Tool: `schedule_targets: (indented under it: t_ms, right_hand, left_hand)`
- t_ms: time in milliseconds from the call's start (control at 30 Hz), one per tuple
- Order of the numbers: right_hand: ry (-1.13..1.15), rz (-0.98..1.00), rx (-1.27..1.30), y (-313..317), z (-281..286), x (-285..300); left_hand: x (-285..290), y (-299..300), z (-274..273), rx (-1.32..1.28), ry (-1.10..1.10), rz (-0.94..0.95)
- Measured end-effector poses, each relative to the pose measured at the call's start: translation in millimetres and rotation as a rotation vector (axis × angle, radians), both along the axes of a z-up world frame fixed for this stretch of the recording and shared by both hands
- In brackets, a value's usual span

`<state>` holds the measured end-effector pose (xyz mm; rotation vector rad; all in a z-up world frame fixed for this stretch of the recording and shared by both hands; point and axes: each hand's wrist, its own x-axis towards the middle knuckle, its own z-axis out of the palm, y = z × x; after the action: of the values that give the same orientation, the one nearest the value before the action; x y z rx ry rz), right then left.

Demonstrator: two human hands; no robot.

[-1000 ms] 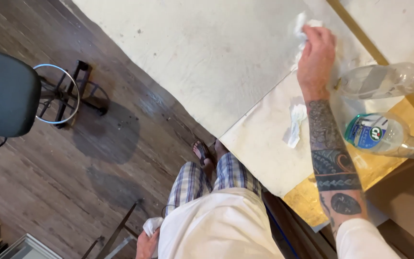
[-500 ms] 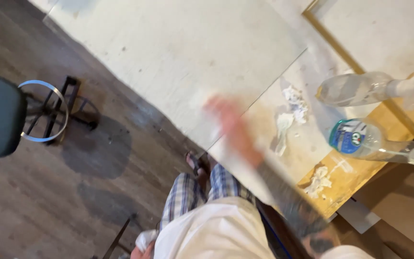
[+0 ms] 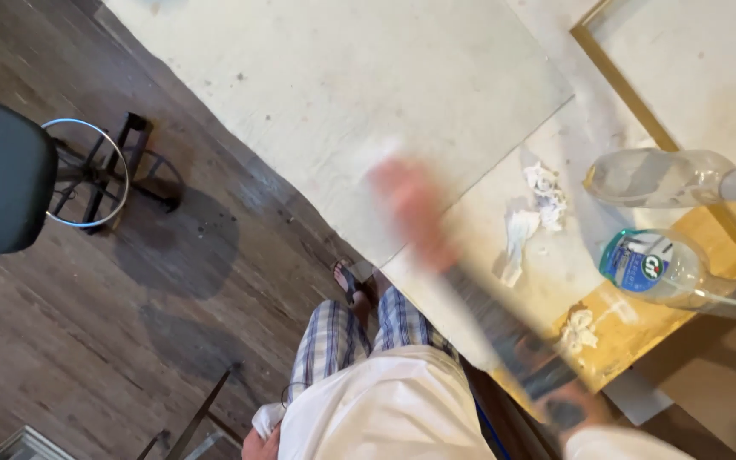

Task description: Cleaning a large flat surface on a workbench using a spray bottle and a cloth.

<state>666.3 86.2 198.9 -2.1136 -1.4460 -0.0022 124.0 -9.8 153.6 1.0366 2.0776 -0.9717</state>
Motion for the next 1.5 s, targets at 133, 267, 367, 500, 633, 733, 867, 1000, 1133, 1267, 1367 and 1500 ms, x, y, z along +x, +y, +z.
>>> schedule_targets:
  t_ms: [133, 267, 367, 500, 633, 733, 867, 1000, 1133, 1267, 1367, 1500]
  right_hand:
    - [0.292, 0.619, -0.152, -1, 5, -181]
    - [0.447, 0.537, 0.008, 21, 59, -57]
    - [1.069, 0.24, 0.601, 11, -19, 100]
    - [-0.079, -0.232, 0.098, -12, -37, 221]
    - [-0.098, -0.07, -0.002, 17, -14, 101]
    - [1.345, 0.039, -0.108, 41, 53, -84]
    - [0.248, 0.677, -0.087, 32, 40, -170]
    - [0.433, 0.234, 0.026, 44, 40, -8]
    - [-0.095, -0.228, 0.22, -3, -19, 223]
    - [-0.11, -0.278, 0.081, -1, -41, 170]
    - [0.045, -0.094, 0.067, 28, -12, 1]
    - [0.522, 0.464, -0.104, 10, 16, -181]
  left_hand:
    - [-37, 12, -68, 0.024, -0.002, 0.008]
    - [-64, 23, -124, 0.043, -0.043, -0.013]
    - [-99, -9, -125, 0.037, -0.043, -0.02]
    - [-109, -26, -122, 0.001, -0.02, 0.007]
    - [-96, -37, -102, 0.097, -0.118, 0.081]
    - [-90, -38, -103, 0.008, -0.068, 0.06]
    - [-33, -14, -64, 0.029, -0.016, 0.195]
    - [-46, -23, -63, 0.04, -0.031, 0.116]
    - [-9, -10, -21, 0.051, -0.124, 0.239]
    - [-51, -28, -73, -0.031, -0.047, 0.157]
    - [-52, -29, -71, -0.014, -0.018, 0.152]
    - [-39, -20, -67, 0.028, 0.031, 0.126]
